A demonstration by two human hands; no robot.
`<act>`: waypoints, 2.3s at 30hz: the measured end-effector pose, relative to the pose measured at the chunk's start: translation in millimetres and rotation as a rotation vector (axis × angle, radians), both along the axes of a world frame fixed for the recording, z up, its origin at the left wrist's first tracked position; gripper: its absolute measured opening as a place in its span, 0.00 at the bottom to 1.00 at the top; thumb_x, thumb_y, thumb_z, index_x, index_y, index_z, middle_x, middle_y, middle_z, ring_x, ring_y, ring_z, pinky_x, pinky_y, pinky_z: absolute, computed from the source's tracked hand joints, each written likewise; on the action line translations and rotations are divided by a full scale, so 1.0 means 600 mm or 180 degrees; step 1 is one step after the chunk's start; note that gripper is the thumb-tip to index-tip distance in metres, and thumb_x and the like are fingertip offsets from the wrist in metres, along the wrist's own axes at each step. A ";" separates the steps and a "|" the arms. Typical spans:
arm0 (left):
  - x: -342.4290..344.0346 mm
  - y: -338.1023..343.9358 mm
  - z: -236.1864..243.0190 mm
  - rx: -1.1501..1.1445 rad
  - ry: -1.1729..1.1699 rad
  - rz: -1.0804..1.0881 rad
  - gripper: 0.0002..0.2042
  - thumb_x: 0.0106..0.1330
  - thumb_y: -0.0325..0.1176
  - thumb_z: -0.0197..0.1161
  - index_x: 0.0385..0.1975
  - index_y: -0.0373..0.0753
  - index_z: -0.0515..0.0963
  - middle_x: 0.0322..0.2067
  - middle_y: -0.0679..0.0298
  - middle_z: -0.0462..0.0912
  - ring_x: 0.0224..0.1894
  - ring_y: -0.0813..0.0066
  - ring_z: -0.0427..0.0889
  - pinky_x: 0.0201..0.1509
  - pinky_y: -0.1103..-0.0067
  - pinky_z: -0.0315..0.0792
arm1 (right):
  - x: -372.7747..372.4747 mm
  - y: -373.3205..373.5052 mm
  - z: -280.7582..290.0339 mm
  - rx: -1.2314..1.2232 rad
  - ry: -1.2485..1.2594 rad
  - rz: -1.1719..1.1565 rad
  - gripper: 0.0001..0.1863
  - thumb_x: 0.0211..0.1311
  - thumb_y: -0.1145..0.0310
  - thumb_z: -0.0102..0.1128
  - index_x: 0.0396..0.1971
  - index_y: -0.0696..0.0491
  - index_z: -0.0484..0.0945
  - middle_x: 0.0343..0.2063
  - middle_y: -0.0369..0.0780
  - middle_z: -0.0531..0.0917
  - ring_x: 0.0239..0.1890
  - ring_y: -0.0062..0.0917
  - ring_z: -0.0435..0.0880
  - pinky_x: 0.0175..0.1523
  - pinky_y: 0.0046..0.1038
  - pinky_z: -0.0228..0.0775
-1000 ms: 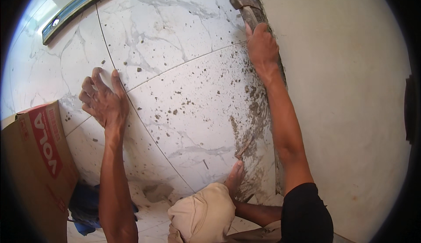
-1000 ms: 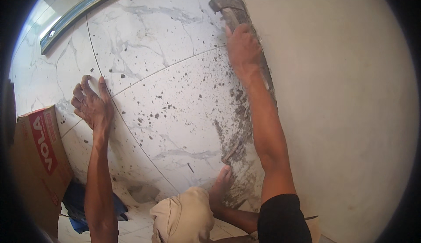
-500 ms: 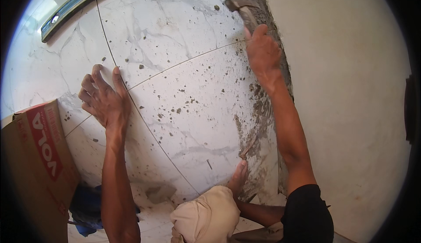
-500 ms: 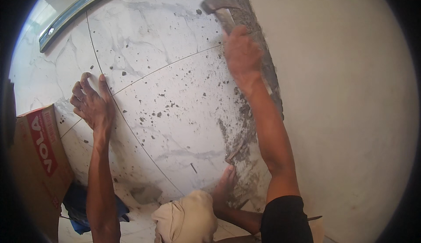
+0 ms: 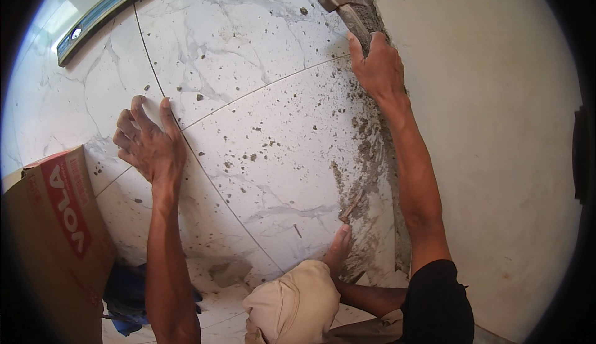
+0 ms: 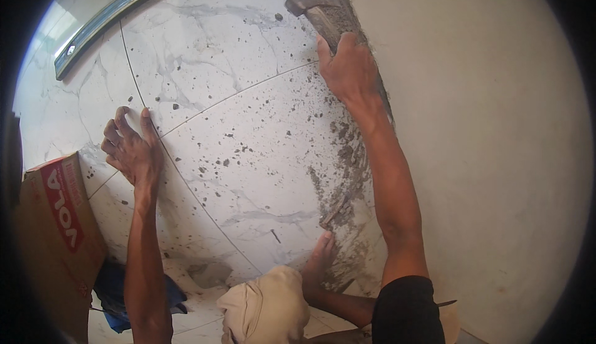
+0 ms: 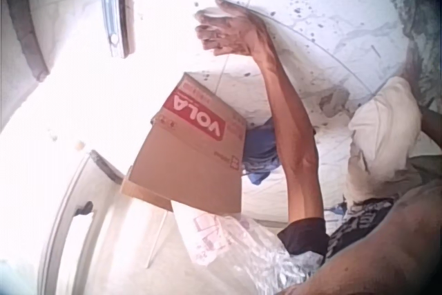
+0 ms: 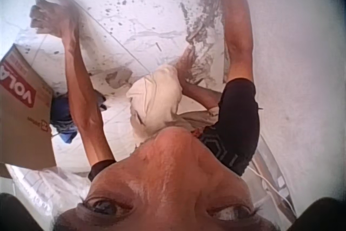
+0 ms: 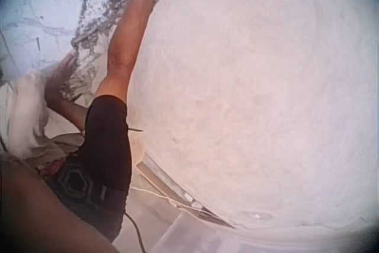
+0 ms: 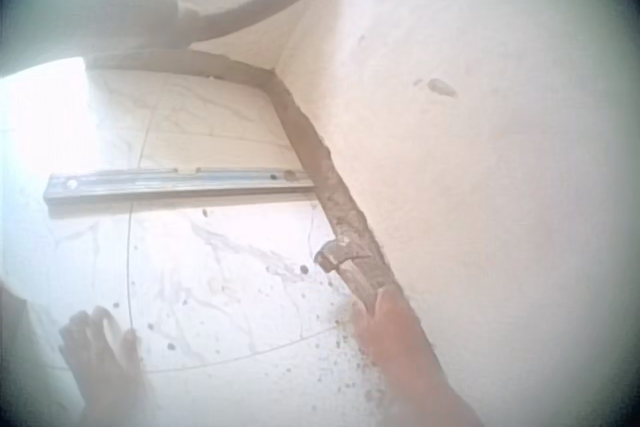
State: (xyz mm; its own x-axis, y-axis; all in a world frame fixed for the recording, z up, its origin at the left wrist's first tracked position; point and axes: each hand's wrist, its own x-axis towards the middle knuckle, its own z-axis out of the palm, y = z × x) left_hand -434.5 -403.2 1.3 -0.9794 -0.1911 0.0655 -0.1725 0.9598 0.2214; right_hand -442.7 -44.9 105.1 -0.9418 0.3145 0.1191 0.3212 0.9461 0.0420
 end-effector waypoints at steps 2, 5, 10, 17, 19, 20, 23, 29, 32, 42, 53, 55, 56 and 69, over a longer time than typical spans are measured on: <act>0.000 0.002 0.002 0.0112 -0.0106 0.0020 0.25 0.72 0.59 0.46 0.61 0.52 0.61 0.57 0.59 0.60 0.62 0.57 0.55 0.62 0.56 0.52 | 0.004 0.003 -0.001 0.0113 -0.0069 0.0136 0.27 0.71 0.47 0.50 0.30 0.61 0.68 0.22 0.57 0.81 0.28 0.56 0.82 0.36 0.53 0.74; -0.001 0.003 0.002 0.0058 -0.0114 0.0003 0.25 0.73 0.59 0.46 0.62 0.52 0.61 0.57 0.59 0.60 0.61 0.58 0.54 0.62 0.57 0.52 | -0.007 -0.003 -0.007 0.0230 -0.0221 0.0053 0.25 0.72 0.48 0.49 0.31 0.60 0.67 0.21 0.57 0.81 0.28 0.54 0.83 0.35 0.52 0.75; 0.000 -0.002 -0.003 -0.0026 -0.0031 -0.0009 0.25 0.73 0.59 0.45 0.62 0.52 0.60 0.57 0.59 0.59 0.61 0.59 0.54 0.62 0.58 0.51 | -0.014 -0.051 -0.007 0.0223 -0.0324 0.0395 0.26 0.71 0.46 0.48 0.33 0.59 0.66 0.20 0.55 0.81 0.28 0.51 0.85 0.33 0.52 0.78; 0.001 0.009 -0.001 0.0029 -0.0041 -0.0039 0.25 0.73 0.58 0.46 0.62 0.51 0.60 0.58 0.58 0.59 0.61 0.58 0.54 0.62 0.58 0.51 | -0.020 0.034 -0.050 0.1080 0.0302 0.0219 0.28 0.70 0.43 0.48 0.30 0.57 0.66 0.15 0.48 0.80 0.17 0.42 0.84 0.19 0.39 0.78; 0.001 0.007 -0.004 0.0019 -0.0019 -0.0021 0.25 0.72 0.58 0.46 0.62 0.51 0.60 0.58 0.58 0.59 0.61 0.58 0.54 0.62 0.58 0.51 | -0.013 -0.004 -0.045 0.0979 0.0085 0.0229 0.27 0.70 0.44 0.49 0.29 0.58 0.67 0.18 0.49 0.82 0.19 0.39 0.85 0.21 0.38 0.80; 0.000 0.003 -0.004 -0.0016 -0.0006 -0.0002 0.25 0.72 0.58 0.46 0.62 0.51 0.61 0.58 0.58 0.60 0.61 0.58 0.54 0.62 0.58 0.51 | -0.006 -0.027 -0.041 0.0858 0.0002 0.0406 0.28 0.70 0.44 0.49 0.30 0.59 0.68 0.18 0.49 0.82 0.20 0.40 0.86 0.22 0.38 0.80; 0.000 -0.006 -0.003 -0.0041 0.0013 0.0030 0.25 0.72 0.58 0.46 0.62 0.52 0.61 0.58 0.58 0.60 0.61 0.58 0.55 0.62 0.57 0.52 | 0.003 -0.051 -0.035 0.0524 -0.0134 0.0676 0.29 0.70 0.43 0.47 0.32 0.60 0.68 0.18 0.50 0.82 0.22 0.44 0.86 0.24 0.42 0.80; 0.001 0.011 0.001 0.0041 -0.0060 -0.0017 0.25 0.72 0.59 0.46 0.62 0.51 0.62 0.58 0.58 0.61 0.61 0.58 0.55 0.62 0.57 0.52 | -0.020 0.025 -0.046 0.0843 0.0307 0.0171 0.27 0.71 0.44 0.47 0.29 0.57 0.66 0.16 0.49 0.81 0.19 0.45 0.84 0.20 0.43 0.78; 0.000 0.002 -0.002 -0.0028 0.0022 0.0011 0.25 0.72 0.59 0.46 0.62 0.51 0.62 0.58 0.59 0.61 0.61 0.58 0.55 0.62 0.57 0.52 | 0.003 -0.031 -0.033 0.0614 -0.0010 0.0352 0.28 0.72 0.44 0.45 0.31 0.59 0.67 0.18 0.51 0.81 0.22 0.47 0.85 0.24 0.43 0.79; 0.001 0.008 -0.009 -0.0008 0.0003 -0.0019 0.26 0.72 0.59 0.46 0.62 0.50 0.62 0.59 0.58 0.61 0.61 0.58 0.55 0.62 0.58 0.52 | -0.007 -0.027 -0.010 0.0267 -0.0262 0.0109 0.28 0.71 0.44 0.46 0.30 0.59 0.67 0.20 0.52 0.82 0.25 0.48 0.86 0.27 0.44 0.80; -0.002 0.011 -0.003 0.0023 -0.0029 0.0001 0.26 0.72 0.59 0.46 0.62 0.51 0.63 0.59 0.59 0.61 0.62 0.58 0.55 0.63 0.57 0.52 | -0.002 -0.015 -0.045 0.0624 0.0087 0.0086 0.26 0.70 0.45 0.50 0.29 0.56 0.67 0.17 0.49 0.82 0.22 0.42 0.86 0.25 0.42 0.80; 0.000 0.004 -0.007 -0.0055 0.0008 0.0019 0.25 0.72 0.59 0.46 0.61 0.51 0.63 0.58 0.58 0.61 0.62 0.58 0.56 0.63 0.57 0.53 | 0.014 -0.067 -0.024 0.0333 -0.0384 0.0324 0.27 0.69 0.44 0.52 0.31 0.58 0.70 0.20 0.48 0.83 0.26 0.41 0.88 0.27 0.42 0.82; 0.001 -0.001 -0.008 -0.0104 0.0067 0.0038 0.25 0.72 0.59 0.46 0.61 0.51 0.63 0.58 0.58 0.61 0.62 0.57 0.56 0.62 0.57 0.54 | 0.018 -0.087 -0.009 0.0221 -0.0683 0.0333 0.27 0.72 0.46 0.47 0.35 0.60 0.71 0.20 0.54 0.82 0.31 0.42 0.88 0.34 0.48 0.80; -0.001 -0.004 0.018 0.0277 0.0111 -0.0153 0.24 0.70 0.56 0.51 0.56 0.44 0.66 0.50 0.56 0.64 0.55 0.56 0.59 0.58 0.59 0.56 | 0.061 -0.076 -0.014 -0.0167 -0.0008 -0.0196 0.26 0.71 0.45 0.48 0.40 0.58 0.74 0.23 0.54 0.83 0.28 0.50 0.85 0.31 0.46 0.77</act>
